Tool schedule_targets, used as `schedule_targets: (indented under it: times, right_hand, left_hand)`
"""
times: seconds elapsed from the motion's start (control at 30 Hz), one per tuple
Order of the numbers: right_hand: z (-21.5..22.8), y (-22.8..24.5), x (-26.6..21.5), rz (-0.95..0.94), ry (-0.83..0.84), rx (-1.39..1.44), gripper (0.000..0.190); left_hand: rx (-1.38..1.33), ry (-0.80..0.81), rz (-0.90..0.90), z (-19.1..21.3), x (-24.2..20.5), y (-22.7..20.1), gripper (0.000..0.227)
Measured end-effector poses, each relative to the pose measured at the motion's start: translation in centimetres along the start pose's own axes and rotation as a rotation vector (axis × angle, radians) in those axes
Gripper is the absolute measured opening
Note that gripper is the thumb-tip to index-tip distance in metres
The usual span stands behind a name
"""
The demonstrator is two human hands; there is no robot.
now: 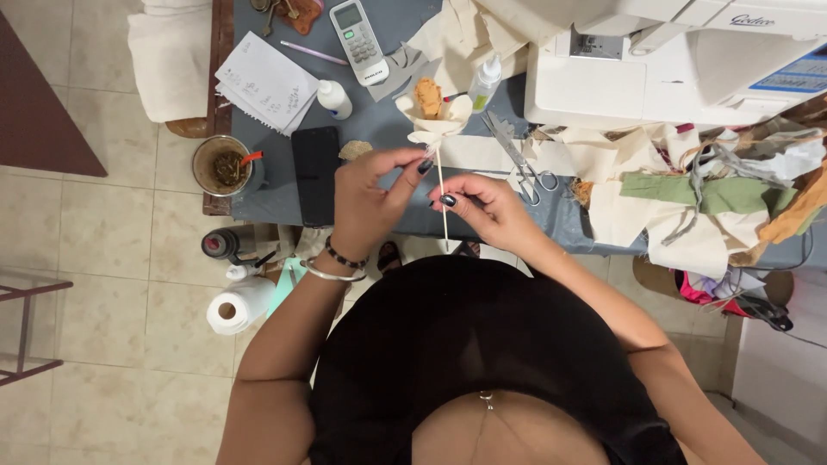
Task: A person is seen crafting decorative flowers from fabric, using scissors to cut shapes and a glue gun to assemble the components on a workspace next to a sewing machine.
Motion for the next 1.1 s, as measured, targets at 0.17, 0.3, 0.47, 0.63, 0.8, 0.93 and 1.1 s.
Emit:
schedule_targets:
  times: [0.17,0.3,0.47,0.63,0.8,0.93,1.1]
  right_hand:
    - [0.8,-1.9,-0.2,-0.015,-0.023,0.030,0.015]
    - [1.3,-1.6,-0.2,-0.012,-0.005,0.108,0.017]
    - [1.7,-2.7,-0.7,-0.040,0.040,0.242,0.017]
    - [2.0,-4.6,-1.8,-0.069,0.082,0.362,0.012]
    - [3.9,-4.2,-2.7,-0.079,0.122,0.306,0.014]
    - [9.4,-9.7,-5.7,-0.159,-0.062,-0.519,0.016]
    - [12.1,-15.2,-8.6,-0.434,-0.054,-1.194,0.046]
  left_hand:
    - [0.282,0.172,-0.588,0.6,-1.1,-2.7,0.004]
    - [0.110,0.502,-0.686,1.9,-3.2,-2.8,0.019]
    - [-0.147,0.386,-0.275,2.8,0.5,-1.5,0.014]
    - [-0.576,0.526,0.037,-2.7,-0.1,-0.5,0.017]
    - [-0.611,0.428,0.330,-4.5,-0.3,-1.5,0.014]
    - [-0.386,0.398,0.261,-4.1,0.9,-2.0,0.014]
    - [-0.254,0.316,0.145,-4.3,1.7,-2.0,0.017]
Point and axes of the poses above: each hand's wrist, its own x-axis towards the middle knuckle, its own z-axis out of the back of the hand, y = z × x, the point moved 1 cm from there along x, towards the middle knuckle, and after that the axes turned 2 degrees about z, right-handed, at the moved point
